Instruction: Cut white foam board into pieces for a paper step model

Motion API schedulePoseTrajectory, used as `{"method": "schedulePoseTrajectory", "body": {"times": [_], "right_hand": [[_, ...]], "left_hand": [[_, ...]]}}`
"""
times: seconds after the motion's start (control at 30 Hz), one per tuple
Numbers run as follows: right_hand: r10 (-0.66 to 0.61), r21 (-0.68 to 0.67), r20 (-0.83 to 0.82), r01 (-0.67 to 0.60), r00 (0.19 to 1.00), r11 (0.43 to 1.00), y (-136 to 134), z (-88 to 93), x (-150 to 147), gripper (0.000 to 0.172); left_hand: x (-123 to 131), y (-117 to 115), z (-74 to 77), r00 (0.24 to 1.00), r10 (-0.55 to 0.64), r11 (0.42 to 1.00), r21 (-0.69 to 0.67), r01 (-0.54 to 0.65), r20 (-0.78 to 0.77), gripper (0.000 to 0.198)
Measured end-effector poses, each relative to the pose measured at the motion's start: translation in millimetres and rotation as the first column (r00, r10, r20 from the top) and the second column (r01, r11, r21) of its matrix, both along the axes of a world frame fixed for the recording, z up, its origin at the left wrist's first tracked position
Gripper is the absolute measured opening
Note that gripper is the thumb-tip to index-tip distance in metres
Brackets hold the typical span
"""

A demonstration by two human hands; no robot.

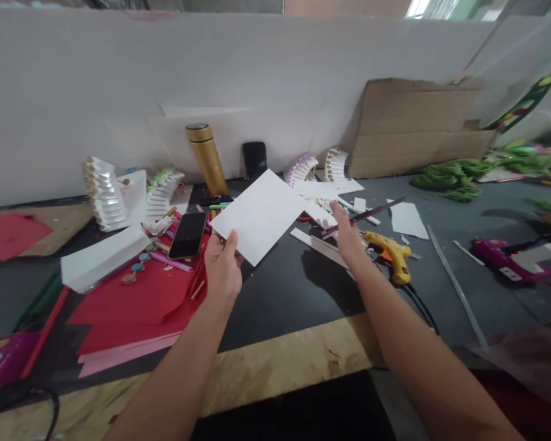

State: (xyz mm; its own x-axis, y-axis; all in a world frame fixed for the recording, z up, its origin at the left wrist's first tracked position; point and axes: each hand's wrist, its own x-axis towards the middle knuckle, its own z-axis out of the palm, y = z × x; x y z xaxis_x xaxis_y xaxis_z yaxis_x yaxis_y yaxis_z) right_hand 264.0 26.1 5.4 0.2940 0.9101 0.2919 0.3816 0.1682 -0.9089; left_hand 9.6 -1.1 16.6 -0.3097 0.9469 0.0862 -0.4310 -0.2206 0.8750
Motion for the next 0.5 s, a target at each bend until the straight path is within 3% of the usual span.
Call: {"method": "schedulePoseTrajectory", "body": {"times": [0.13,0.27,0.4,0.5], "right_hand": [[0.088,0.056,-0.233,-0.077,0.968,0.995,-2,-0.8,-15,0.064],[0.15,0.095,-0.27,-0.129,0.951,0.987,-6,1.4,-28,0.062],[0.032,0.043,-0.152,-0.025,0.988,0.999,-15,13.3,-25,0.053],[0.109,-0.133,0.092,-0.096,0.99,0.986,-23,22.5,-28,0.045]], "left_hand": [[1,1,-6.5,0.999,0.004,1.0,-0.005,-0.004,-0.041,0.052],[4,0,-7.5,0.998,-0.011,0.999,0.037,0.013,-0.064,0.046],[-1,3,-2.4,0.992,0.129,0.99,0.053,-0.129,0.008,0.038],[-9,10,1.7,0.955,0.282,0.958,0.019,-0.285,0.094,0.029]]}}
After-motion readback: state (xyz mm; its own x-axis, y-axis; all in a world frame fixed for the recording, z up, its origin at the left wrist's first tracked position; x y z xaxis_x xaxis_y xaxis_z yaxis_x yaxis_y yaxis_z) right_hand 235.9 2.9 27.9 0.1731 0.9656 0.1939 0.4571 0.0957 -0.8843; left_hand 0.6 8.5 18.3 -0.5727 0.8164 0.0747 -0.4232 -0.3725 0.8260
